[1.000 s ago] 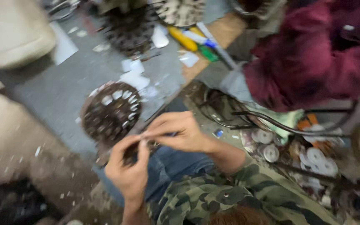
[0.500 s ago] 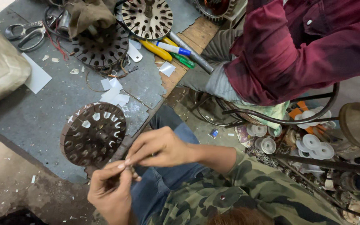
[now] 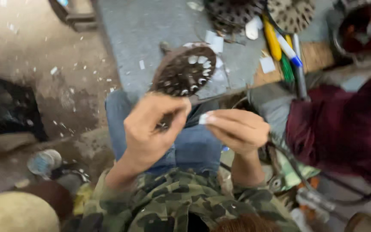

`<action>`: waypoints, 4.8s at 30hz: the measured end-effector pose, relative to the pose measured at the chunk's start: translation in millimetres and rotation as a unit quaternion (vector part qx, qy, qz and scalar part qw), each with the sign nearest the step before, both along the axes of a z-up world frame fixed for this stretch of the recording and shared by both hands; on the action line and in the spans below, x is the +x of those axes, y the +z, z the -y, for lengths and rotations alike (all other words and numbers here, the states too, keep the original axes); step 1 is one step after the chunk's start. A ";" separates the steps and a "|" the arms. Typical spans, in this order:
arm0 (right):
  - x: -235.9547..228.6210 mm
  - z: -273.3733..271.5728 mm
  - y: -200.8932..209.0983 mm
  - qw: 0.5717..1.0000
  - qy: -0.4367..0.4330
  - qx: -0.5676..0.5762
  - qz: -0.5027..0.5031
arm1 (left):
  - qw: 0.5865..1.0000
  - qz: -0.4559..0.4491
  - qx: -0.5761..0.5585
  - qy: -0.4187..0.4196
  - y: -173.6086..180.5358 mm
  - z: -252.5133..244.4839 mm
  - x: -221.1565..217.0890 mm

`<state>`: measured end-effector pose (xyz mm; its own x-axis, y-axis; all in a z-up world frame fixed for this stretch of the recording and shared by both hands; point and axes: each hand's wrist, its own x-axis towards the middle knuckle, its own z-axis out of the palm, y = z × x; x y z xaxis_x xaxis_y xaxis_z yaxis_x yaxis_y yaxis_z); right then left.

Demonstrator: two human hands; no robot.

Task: The person inserts small white rectangular pieces into the slots of a circular motor stator. They repeatedly pick up pieces from the table and place them into the slots, occasionally rotating the stator to access different positions.

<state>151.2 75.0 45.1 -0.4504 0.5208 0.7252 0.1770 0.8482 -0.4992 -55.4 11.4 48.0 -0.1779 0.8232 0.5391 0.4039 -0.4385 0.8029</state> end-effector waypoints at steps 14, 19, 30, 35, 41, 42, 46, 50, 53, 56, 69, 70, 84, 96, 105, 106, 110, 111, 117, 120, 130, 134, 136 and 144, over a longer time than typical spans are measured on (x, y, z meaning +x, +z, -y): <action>-22.2 -10.8 -34.5 0.958 -0.145 -0.200 -0.146 | 0.852 0.520 -0.050 -0.032 -41.2 -56.2 35.8; -45.2 -11.3 -29.7 0.973 -0.140 -0.141 -0.119 | 0.920 0.389 -0.039 0.022 -39.8 -38.6 34.4; -61.8 -3.4 -45.3 0.941 -0.095 -0.214 -0.244 | 0.979 0.173 0.031 0.102 -21.4 -16.2 30.3; -52.7 -2.8 -60.5 0.901 -0.067 -0.275 -0.329 | 0.986 0.137 0.050 0.083 -22.1 -11.6 35.0; -46.8 -3.2 -67.9 0.884 -0.043 -0.282 -0.371 | 0.990 0.100 0.073 0.063 -20.1 -12.7 34.8; -46.6 -0.4 -68.3 0.896 -0.082 -0.268 -0.345 | 0.991 0.101 0.068 0.057 -20.0 -12.8 34.4; -46.3 8.5 -64.6 0.946 -0.207 -0.140 -0.205 | 0.992 0.111 0.060 0.018 -21.4 -14.8 28.2; -38.0 -5.7 -46.1 0.973 -0.145 -0.027 -0.180 | 0.993 0.108 0.044 -0.028 -21.7 -18.7 17.8; -23.7 -31.1 -29.1 0.978 -0.030 -0.096 -0.181 | 0.995 0.078 0.053 -0.033 -17.8 -22.0 10.6; -11.4 -50.1 -30.3 0.963 0.080 -0.236 -0.107 | 0.996 0.060 0.059 -0.041 -12.7 -23.8 5.5; -11.3 -68.1 -52.1 0.910 0.146 -0.351 -0.164 | 0.998 0.052 -0.028 -0.036 -0.6 -28.9 7.3; -13.1 -66.6 -49.9 0.912 0.140 -0.347 -0.168 | 0.997 0.063 -0.035 -0.039 0.6 -29.5 8.0; -40.5 -78.6 -41.0 0.857 0.130 -0.452 -0.211 | 0.988 0.144 -0.047 -0.013 -7.2 -47.8 7.2; 24.2 -75.6 -34.3 0.948 -0.218 -0.232 -0.014 | 0.943 0.309 -0.109 -0.047 -15.4 -68.4 -7.0; -0.5 -74.1 -31.7 0.973 -0.201 -0.053 0.098 | 0.995 -0.022 -0.023 0.095 -4.3 -69.9 1.3; -0.9 -73.9 -32.5 0.971 -0.202 -0.062 0.107 | 0.995 -0.028 -0.028 0.094 -4.6 -69.5 1.4; 2.0 -81.1 -26.9 0.962 -0.209 -0.113 0.132 | 0.995 -0.002 -0.053 0.085 -2.5 -70.4 0.0; 3.8 -81.7 -24.9 0.957 -0.216 -0.134 0.137 | 0.995 0.006 -0.057 0.081 -2.0 -70.6 -0.5; 16.5 -79.0 -15.2 0.955 -0.211 -0.132 0.163 | 0.997 0.034 -0.043 0.055 -4.9 -71.0 -0.1; 19.9 -76.3 -12.3 0.957 -0.203 -0.084 0.188 | 0.994 0.062 -0.058 0.063 -7.7 -71.4 1.1; 35.5 -55.5 -2.8 0.950 -0.160 0.005 0.269 | 0.997 0.029 -0.056 0.053 -3.4 -70.7 2.8; 43.6 -41.7 -6.3 0.956 -0.134 0.041 0.259 | 0.996 0.030 -0.060 0.063 -2.7 -70.4 2.9; 47.5 -36.1 -13.6 0.959 -0.139 0.056 0.242 | 0.996 0.026 -0.060 0.066 -3.1 -70.2 3.0; 51.2 -17.9 -46.0 0.970 -0.183 -0.155 -0.041 | 0.993 0.042 -0.079 0.081 1.7 -70.8 9.3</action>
<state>202.3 92.9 -0.9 -0.1419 0.8333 0.5343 0.3862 0.5436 -0.7452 -46.1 82.2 49.7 -0.3533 0.8536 0.3827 0.3881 -0.2385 0.8902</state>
